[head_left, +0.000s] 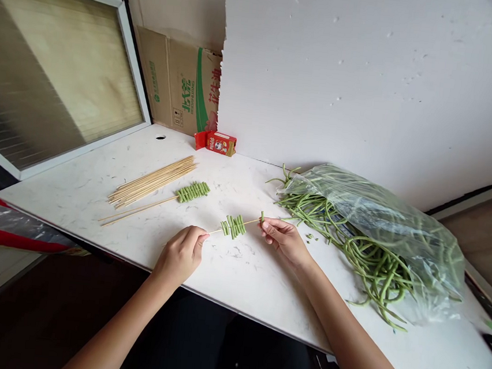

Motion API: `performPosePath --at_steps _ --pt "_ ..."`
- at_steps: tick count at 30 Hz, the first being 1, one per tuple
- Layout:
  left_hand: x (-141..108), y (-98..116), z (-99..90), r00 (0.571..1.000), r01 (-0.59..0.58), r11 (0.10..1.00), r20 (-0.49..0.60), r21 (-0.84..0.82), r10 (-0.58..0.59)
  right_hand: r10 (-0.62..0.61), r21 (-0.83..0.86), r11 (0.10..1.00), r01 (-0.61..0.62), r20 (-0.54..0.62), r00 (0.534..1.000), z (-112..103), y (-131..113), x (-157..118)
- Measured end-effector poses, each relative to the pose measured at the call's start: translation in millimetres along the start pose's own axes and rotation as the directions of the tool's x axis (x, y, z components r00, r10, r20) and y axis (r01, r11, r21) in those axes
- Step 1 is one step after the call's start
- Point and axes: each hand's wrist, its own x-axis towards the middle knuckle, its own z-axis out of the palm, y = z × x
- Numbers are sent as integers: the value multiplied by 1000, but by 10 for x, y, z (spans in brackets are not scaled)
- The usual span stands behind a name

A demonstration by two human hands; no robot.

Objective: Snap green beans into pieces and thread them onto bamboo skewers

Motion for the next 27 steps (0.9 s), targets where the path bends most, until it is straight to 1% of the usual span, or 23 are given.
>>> performPosePath --at_steps 7,13,27 --pt "4 3 -3 1000 -3 1000 7 7 2 -11 2 1000 11 35 999 14 -17 -15" --pt "14 -3 1 1000 -18 1000 3 6 18 -2 36 999 1 25 1000 28 -25 -23" --pt "-5 -13 1 1000 -12 1000 17 12 12 2 11 1000 -2 11 1000 15 -3 -4"
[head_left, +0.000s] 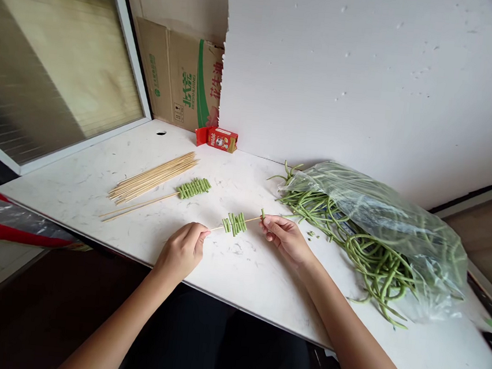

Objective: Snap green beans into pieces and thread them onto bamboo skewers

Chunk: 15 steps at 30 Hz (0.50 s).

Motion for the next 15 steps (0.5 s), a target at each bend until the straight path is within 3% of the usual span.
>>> performPosePath --at_steps 15 --pt "-28 -19 6 1000 4 1000 29 12 -4 15 8 1000 -15 -20 1000 -25 15 2"
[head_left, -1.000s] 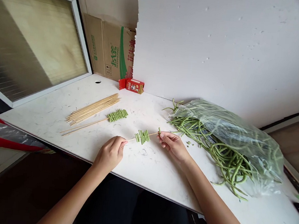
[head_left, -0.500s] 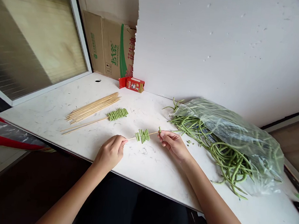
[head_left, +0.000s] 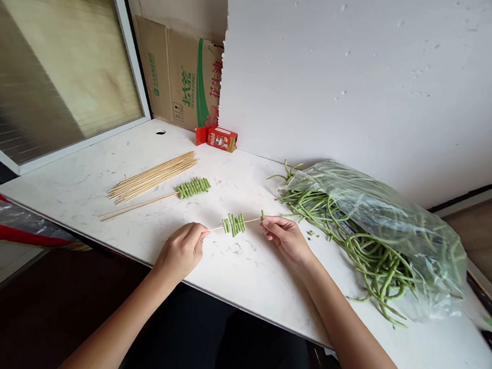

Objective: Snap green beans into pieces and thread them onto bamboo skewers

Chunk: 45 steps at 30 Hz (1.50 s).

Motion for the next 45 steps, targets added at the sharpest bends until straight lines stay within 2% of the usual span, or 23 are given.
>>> performPosePath --at_steps 11,21,45 --pt "1 -8 0 1000 -19 1000 1 17 19 35 0 999 -35 28 999 -20 39 24" --pt "5 -10 0 1000 -21 1000 2 14 21 11 -28 1000 -11 -6 1000 32 -18 5" --pt "-10 2 -8 998 -67 997 1 -32 67 -46 -25 999 45 -10 999 91 84 2"
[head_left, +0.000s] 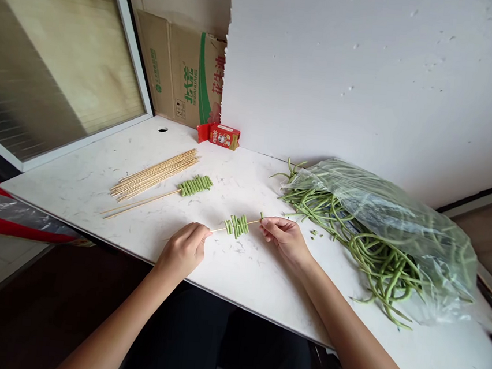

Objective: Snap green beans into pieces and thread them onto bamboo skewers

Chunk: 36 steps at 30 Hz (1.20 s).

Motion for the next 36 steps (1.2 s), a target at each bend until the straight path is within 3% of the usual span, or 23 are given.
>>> performPosePath --at_steps 8,16,24,31,36 --pt "13 16 -14 1000 -12 1000 -10 -11 12 23 17 1000 -22 -17 1000 53 -34 -18" --pt "9 19 -1 999 -43 999 -6 -27 43 41 2 999 -41 82 996 199 14 -68" --pt "33 44 -15 998 -54 998 -19 -27 53 17 0 1000 -17 120 993 195 11 -80" --pt "30 34 -11 1000 0 1000 -15 -12 0 55 -103 994 -46 85 995 28 -122 -63" --pt "28 25 -8 999 25 1000 -39 15 -25 82 15 997 -82 -19 996 -202 -317 -11"
